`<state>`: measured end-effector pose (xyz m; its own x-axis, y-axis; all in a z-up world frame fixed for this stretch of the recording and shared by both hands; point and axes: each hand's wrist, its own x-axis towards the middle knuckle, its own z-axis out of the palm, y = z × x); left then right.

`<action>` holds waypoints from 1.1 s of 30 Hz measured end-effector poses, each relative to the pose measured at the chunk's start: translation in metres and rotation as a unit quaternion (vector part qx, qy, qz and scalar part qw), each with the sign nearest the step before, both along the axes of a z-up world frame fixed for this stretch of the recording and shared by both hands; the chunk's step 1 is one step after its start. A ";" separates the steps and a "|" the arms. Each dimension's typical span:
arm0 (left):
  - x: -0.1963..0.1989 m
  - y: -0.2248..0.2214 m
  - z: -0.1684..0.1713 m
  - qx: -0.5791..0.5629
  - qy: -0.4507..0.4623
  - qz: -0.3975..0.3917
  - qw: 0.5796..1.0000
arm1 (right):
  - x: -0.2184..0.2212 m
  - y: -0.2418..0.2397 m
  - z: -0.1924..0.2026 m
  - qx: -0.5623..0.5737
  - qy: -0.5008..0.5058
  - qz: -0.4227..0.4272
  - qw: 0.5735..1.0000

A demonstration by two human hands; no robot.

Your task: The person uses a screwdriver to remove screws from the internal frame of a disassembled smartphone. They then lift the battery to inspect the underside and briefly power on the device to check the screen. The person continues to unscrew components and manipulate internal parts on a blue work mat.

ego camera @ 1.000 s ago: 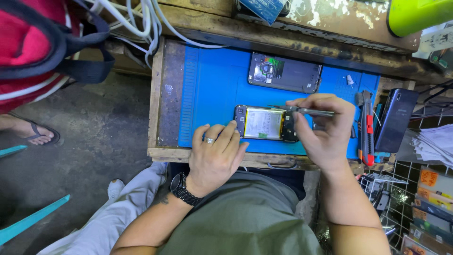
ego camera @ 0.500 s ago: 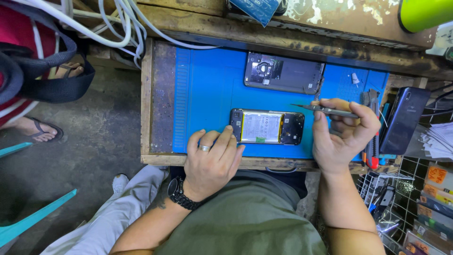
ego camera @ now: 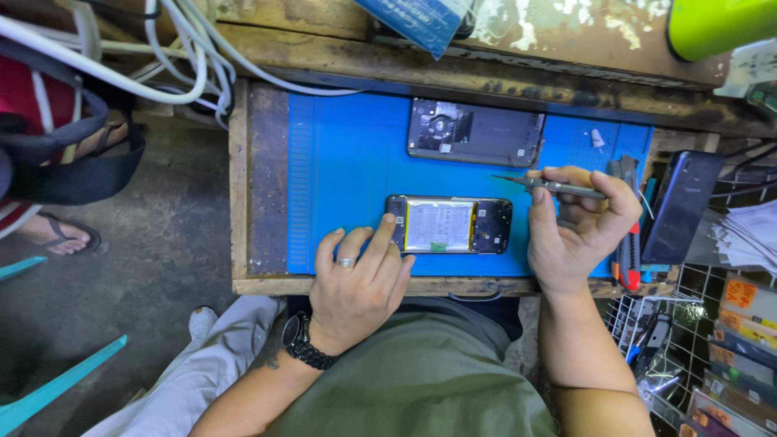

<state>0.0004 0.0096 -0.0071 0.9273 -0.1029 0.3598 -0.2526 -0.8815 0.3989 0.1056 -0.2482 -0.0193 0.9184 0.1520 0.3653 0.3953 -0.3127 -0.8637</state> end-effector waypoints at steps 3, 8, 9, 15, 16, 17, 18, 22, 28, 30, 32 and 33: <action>-0.001 -0.001 -0.001 0.006 -0.005 0.005 1.000 | 0.006 -0.001 0.003 -0.011 -0.004 -0.001 1.000; -0.002 -0.003 -0.002 0.010 -0.009 0.010 1.000 | 0.024 0.007 0.003 -0.040 -0.018 0.025 0.999; -0.002 -0.004 -0.002 0.010 -0.010 0.012 1.000 | 0.028 0.010 0.003 -0.042 -0.020 0.030 0.998; -0.005 -0.005 -0.003 0.012 -0.008 0.019 1.000 | 0.042 0.026 0.004 -0.074 -0.037 0.050 0.995; -0.004 -0.005 -0.003 0.014 -0.009 0.020 1.000 | 0.044 0.029 0.003 -0.077 -0.041 0.049 0.995; -0.003 -0.005 -0.003 0.014 -0.011 0.019 1.000 | 0.045 0.031 0.003 -0.079 -0.046 0.047 0.995; -0.004 -0.005 -0.003 0.014 -0.011 0.019 1.000 | 0.045 0.031 0.003 -0.075 -0.039 0.048 0.995; -0.004 -0.005 -0.004 0.011 -0.013 0.020 1.000 | 0.044 0.032 0.002 -0.066 -0.029 0.050 0.996; -0.005 -0.006 -0.004 0.012 -0.016 0.022 1.000 | 0.044 0.036 0.001 -0.080 -0.033 0.053 0.995; -0.005 -0.005 -0.004 0.012 -0.014 0.022 1.000 | 0.043 0.035 0.000 -0.074 -0.031 0.052 0.995; -0.004 -0.005 -0.004 0.011 -0.014 0.023 1.000 | 0.041 0.032 0.001 -0.060 -0.032 0.054 0.996; -0.004 -0.006 -0.004 0.010 -0.014 0.025 1.000 | 0.040 0.031 0.001 -0.047 -0.026 0.052 0.997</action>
<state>-0.0039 0.0041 -0.0113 0.9207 -0.0642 0.3848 -0.2190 -0.9013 0.3737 0.1458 -0.2171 -0.0183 0.8761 0.2807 0.3920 0.4734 -0.3463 -0.8099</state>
